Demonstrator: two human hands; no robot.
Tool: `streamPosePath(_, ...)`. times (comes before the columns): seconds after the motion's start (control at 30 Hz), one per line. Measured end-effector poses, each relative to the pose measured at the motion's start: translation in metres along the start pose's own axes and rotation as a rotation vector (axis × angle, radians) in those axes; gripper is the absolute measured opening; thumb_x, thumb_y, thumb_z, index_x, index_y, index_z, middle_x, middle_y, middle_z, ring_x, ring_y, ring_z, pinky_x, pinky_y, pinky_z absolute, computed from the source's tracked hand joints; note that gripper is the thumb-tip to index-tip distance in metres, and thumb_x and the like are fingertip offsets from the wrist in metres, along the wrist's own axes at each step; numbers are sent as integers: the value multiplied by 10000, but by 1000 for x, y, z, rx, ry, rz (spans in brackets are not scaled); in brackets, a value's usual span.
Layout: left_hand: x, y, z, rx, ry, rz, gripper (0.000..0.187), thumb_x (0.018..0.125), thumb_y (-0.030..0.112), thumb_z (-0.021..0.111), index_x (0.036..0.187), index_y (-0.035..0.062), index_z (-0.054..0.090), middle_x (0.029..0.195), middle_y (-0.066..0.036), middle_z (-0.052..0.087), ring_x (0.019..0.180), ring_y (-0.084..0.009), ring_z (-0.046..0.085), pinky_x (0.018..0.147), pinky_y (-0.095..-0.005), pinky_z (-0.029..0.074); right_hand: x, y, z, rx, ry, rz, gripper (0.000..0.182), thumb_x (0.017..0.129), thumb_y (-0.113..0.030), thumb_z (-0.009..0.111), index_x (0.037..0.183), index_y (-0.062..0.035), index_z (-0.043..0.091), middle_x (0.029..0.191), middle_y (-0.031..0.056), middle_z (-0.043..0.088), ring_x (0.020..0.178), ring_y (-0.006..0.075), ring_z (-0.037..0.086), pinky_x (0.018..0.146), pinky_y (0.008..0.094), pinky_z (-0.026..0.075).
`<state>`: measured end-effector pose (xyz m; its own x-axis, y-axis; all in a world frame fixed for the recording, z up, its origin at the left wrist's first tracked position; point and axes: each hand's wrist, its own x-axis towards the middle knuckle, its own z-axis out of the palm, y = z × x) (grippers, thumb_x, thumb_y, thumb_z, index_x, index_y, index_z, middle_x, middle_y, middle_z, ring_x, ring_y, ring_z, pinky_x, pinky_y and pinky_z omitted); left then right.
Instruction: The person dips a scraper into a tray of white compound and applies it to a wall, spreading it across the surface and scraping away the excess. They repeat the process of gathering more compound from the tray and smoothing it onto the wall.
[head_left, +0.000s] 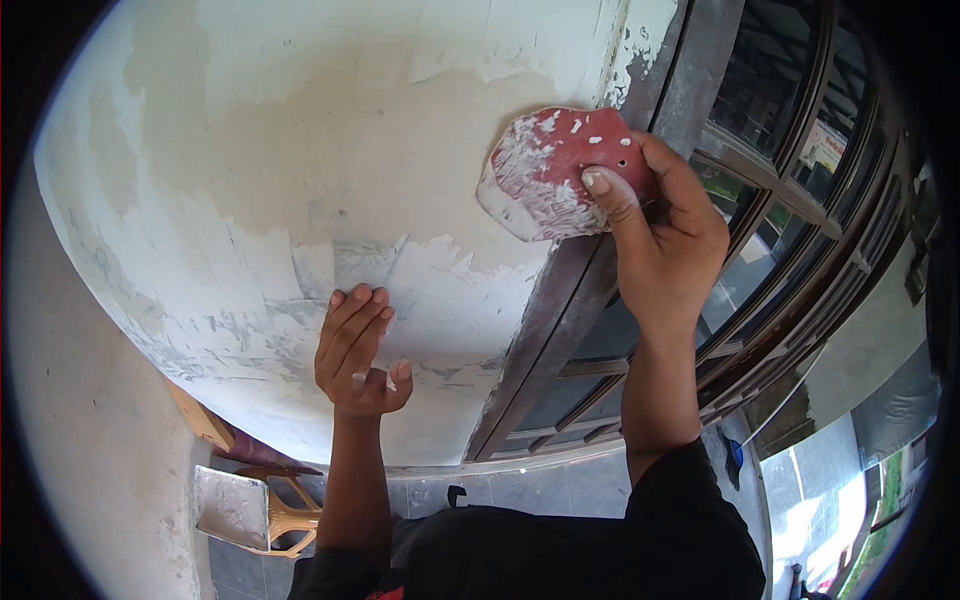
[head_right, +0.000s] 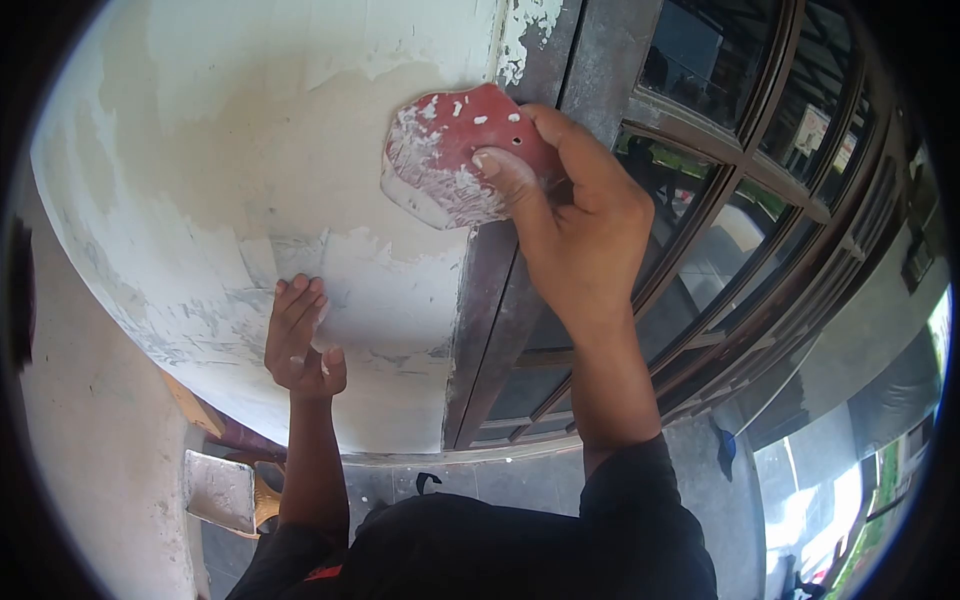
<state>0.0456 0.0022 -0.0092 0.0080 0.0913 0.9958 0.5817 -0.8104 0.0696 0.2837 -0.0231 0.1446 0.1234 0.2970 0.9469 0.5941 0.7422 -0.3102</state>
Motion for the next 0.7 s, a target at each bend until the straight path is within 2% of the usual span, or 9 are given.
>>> streamPosePath(0.13, 0, 0, 0, -4, 6, 3, 330, 767, 213, 543, 973, -24, 646, 1018, -155, 672, 1070, -305, 608, 1018, -448, 385, 26, -1, -5, 64, 49, -45, 367, 763, -152, 768, 1066, 15, 643, 861, 69, 681, 761, 79, 599, 693, 210, 477)
streamPosePath(0.2, -1, -1, 0, 26, -30, 16, 410, 858, 302, 483, 987, -61, 623, 1024, -196, 654, 1077, -358, 592, 1008, -503, 384, 37, -3, -9, 54, 40, -61, 374, 775, -158, 760, 1076, 27, 637, 856, 61, 680, 779, 81, 601, 721, 213, 476)
streamPosePath(0.27, -2, -1, -1, 27, -31, 15, 408, 855, 298, 483, 985, -62, 624, 1024, -197, 654, 1076, -358, 593, 1008, -503, 383, 47, -9, -15, 57, 43, -78, 359, 782, -148, 751, 1065, 40, 635, 864, 72, 683, 794, 87, 612, 731, 217, 486)
streamPosePath(0.33, -2, -1, -1, 30, -32, 13, 406, 853, 294, 483, 984, -63, 625, 1024, -198, 653, 1075, -358, 594, 1008, -503, 383, 51, -21, -20, 316, 22, 70, 326, 791, -131, 739, 1047, 44, 638, 879, 90, 684, 802, 96, 623, 728, 221, 499)
streamPosePath(0.4, -2, -1, 0, 21, -28, 15, 404, 852, 292, 484, 981, -64, 625, 1021, -198, 654, 1072, -357, 595, 1006, -505, 384, 44, -32, -21, 299, -16, 95, 298, 792, -109, 734, 1032, 41, 641, 887, 103, 683, 795, 109, 633, 707, 222, 510)
streamPosePath(0.47, -2, -1, 0, 16, -25, 16, 402, 852, 292, 486, 979, -63, 625, 1018, -198, 654, 1069, -357, 596, 1005, -506, 384, 32, -34, -14, 397, -300, 91, 299, 778, -95, 741, 1032, 28, 645, 875, 88, 686, 784, 96, 628, 687, 223, 510)
streamPosePath(0.57, -2, -1, 0, 10, -20, 16, 397, 851, 292, 491, 977, -60, 626, 1014, -198, 655, 1065, -356, 599, 1003, -508, 385, 21, -29, -5, 275, -440, 27, 302, 754, -88, 749, 1030, -8, 655, 851, 91, 690, 744, 115, 644, 665, 230, 507)
streamPosePath(0.63, -2, -1, 0, 11, -20, 15, 394, 851, 291, 493, 976, -59, 626, 1011, -197, 655, 1062, -356, 600, 1002, -509, 386, 23, -33, -4, -62, -584, -87, 326, 746, -89, 762, 1026, 32, 648, 883, 84, 688, 786, 122, 643, 705, 253, 514)
streamPosePath(0.7, -2, -1, 0, 5, -16, 13, 389, 849, 288, 495, 973, -57, 627, 1010, -196, 656, 1059, -358, 601, 999, -509, 389, 29, -31, -2, -93, -506, -172, 317, 742, -121, 760, 1020, -9, 657, 856, 104, 679, 723, 169, 643, 660, 257, 507)
